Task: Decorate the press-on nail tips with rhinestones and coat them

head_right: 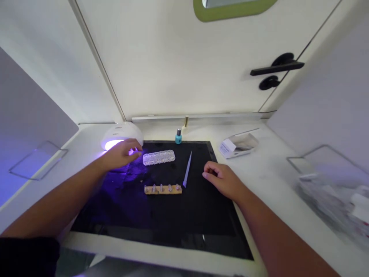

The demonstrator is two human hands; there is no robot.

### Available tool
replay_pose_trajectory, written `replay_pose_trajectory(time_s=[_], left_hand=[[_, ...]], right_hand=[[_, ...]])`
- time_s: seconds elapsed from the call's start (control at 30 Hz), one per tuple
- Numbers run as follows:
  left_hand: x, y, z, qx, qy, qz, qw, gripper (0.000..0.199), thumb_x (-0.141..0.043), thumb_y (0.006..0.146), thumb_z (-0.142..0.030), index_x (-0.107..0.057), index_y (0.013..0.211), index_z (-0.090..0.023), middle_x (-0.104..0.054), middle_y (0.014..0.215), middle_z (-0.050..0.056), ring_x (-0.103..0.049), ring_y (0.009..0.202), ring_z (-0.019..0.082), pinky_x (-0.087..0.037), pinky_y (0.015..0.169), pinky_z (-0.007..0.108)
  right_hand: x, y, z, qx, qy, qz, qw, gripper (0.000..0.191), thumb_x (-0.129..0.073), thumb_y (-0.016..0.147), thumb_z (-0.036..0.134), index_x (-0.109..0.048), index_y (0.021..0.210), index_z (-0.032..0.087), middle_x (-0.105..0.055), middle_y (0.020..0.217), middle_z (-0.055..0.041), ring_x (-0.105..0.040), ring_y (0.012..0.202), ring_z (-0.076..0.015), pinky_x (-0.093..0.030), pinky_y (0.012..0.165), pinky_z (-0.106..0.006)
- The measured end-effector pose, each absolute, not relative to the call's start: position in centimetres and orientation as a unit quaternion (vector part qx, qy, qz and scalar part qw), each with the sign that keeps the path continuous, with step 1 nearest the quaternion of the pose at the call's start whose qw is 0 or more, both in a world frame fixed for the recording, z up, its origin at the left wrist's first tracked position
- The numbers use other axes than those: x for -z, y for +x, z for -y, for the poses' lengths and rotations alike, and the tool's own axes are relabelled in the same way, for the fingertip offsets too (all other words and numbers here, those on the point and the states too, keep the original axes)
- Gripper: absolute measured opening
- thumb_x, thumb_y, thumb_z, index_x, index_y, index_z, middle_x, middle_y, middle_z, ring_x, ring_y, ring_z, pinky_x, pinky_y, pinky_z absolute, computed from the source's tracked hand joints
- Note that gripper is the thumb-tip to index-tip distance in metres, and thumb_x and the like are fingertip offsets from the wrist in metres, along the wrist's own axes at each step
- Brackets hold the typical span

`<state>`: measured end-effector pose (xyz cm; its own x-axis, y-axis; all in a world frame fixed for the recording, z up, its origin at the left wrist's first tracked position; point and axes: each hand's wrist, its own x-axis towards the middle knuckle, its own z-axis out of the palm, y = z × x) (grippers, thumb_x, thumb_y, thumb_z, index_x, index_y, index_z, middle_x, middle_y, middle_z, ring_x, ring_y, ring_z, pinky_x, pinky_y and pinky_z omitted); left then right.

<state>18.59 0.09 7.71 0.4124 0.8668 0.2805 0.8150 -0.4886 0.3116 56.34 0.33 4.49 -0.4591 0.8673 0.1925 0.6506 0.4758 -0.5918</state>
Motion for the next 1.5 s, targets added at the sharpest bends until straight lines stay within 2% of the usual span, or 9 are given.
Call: replay_pose_trajectory(time_s=[0.07,0.2,0.33,0.43,0.57,0.87,1.1,1.3,1.5], left_hand=[[-6.1,19.9,0.4,-0.165,0.858,-0.481,0.076,0.018,-0.063,0.088,-0.031,-0.065,0.098,-0.016,-0.064,0.105,0.006,-0.060,0.098,0.020,-0.052,0.087,0.039],[-4.9,20.9,-0.4,-0.119,0.870,-0.472,0.075,0.031,-0.068,0.084,-0.034,-0.061,0.107,-0.014,-0.057,0.121,0.010,-0.055,0.112,0.026,-0.048,0.096,0.046],[-5.4,22.1,-1.8,-0.100,0.874,-0.471,0.069,0.030,-0.070,0.078,-0.031,-0.061,0.103,-0.016,-0.061,0.108,0.010,-0.057,0.101,0.028,-0.050,0.087,0.045],[-5.4,22.7,-2.4,-0.093,0.882,-0.457,0.069,0.025,-0.067,0.078,-0.031,-0.061,0.099,-0.018,-0.062,0.098,0.009,-0.058,0.094,0.028,-0.051,0.080,0.043],[-4.7,22.4,-2.7,-0.093,0.901,-0.414,0.086,0.020,-0.063,0.082,-0.031,-0.060,0.099,-0.020,-0.063,0.106,0.008,-0.057,0.097,0.026,-0.050,0.082,0.040],[-4.1,22.3,-2.1,-0.117,0.910,-0.371,0.141,0.019,-0.061,0.085,-0.034,-0.059,0.098,-0.020,-0.064,0.117,0.006,-0.057,0.102,0.024,-0.048,0.086,0.041],[-4.4,22.2,-1.8,-0.103,0.907,-0.381,0.145,0.041,-0.063,0.086,-0.044,-0.053,0.118,-0.020,-0.062,0.118,0.008,-0.055,0.102,0.025,-0.049,0.088,0.042],[-4.3,22.0,-2.1,-0.091,0.912,-0.379,0.126,0.028,-0.060,0.086,-0.041,-0.059,0.106,-0.020,-0.062,0.115,0.007,-0.055,0.099,0.024,-0.047,0.086,0.040],[-4.5,21.1,-2.4,-0.092,0.922,-0.361,0.107,0.018,-0.061,0.082,-0.036,-0.058,0.088,-0.020,-0.061,0.107,0.006,-0.054,0.088,0.022,-0.046,0.073,0.036]], right_hand=[[-5.6,55.9,0.2,-0.196,-0.438,0.837,0.261,0.015,-0.057,0.083,0.033,-0.057,0.076,0.020,-0.057,0.071,-0.0020,-0.052,0.065,-0.0177,-0.043,0.064,-0.033],[-8.4,53.7,0.0,-0.142,-0.339,0.898,0.240,0.019,-0.061,0.083,0.026,-0.063,0.100,0.019,-0.061,0.105,-0.0106,-0.056,0.099,-0.0255,-0.045,0.089,-0.042],[-9.2,49.6,-2.7,-0.108,-0.278,0.938,0.178,0.017,-0.065,0.082,0.025,-0.065,0.098,0.020,-0.063,0.103,-0.0073,-0.054,0.103,-0.0245,-0.044,0.094,-0.041],[-8.1,46.6,-4.7,-0.103,-0.272,0.944,0.158,0.027,-0.067,0.080,0.023,-0.064,0.106,0.017,-0.062,0.111,-0.0088,-0.054,0.107,-0.0245,-0.043,0.098,-0.042],[-6.4,44.8,-5.2,-0.099,-0.283,0.943,0.141,0.040,-0.071,0.076,0.027,-0.062,0.113,0.016,-0.061,0.120,-0.0129,-0.052,0.112,-0.0305,-0.040,0.099,-0.050],[-5.2,45.2,-5.0,-0.125,-0.270,0.951,0.090,0.033,-0.076,0.074,0.035,-0.063,0.098,0.017,-0.062,0.107,-0.0103,-0.052,0.102,-0.0291,-0.038,0.089,-0.045],[-5.3,45.4,-5.0,-0.071,-0.278,0.955,0.074,0.046,-0.075,0.073,0.046,-0.063,0.103,0.013,-0.064,0.100,-0.0126,-0.053,0.096,-0.0310,-0.036,0.086,-0.044],[-5.5,46.0,-5.5,-0.083,-0.253,0.961,0.076,0.044,-0.074,0.073,0.046,-0.063,0.102,0.014,-0.065,0.099,-0.0118,-0.053,0.094,-0.0295,-0.036,0.083,-0.043],[-5.1,45.8,-5.6,-0.058,-0.220,0.968,0.109,0.026,-0.070,0.079,0.038,-0.061,0.089,0.016,-0.067,0.097,-0.0117,-0.054,0.091,-0.0281,-0.038,0.080,-0.040]])
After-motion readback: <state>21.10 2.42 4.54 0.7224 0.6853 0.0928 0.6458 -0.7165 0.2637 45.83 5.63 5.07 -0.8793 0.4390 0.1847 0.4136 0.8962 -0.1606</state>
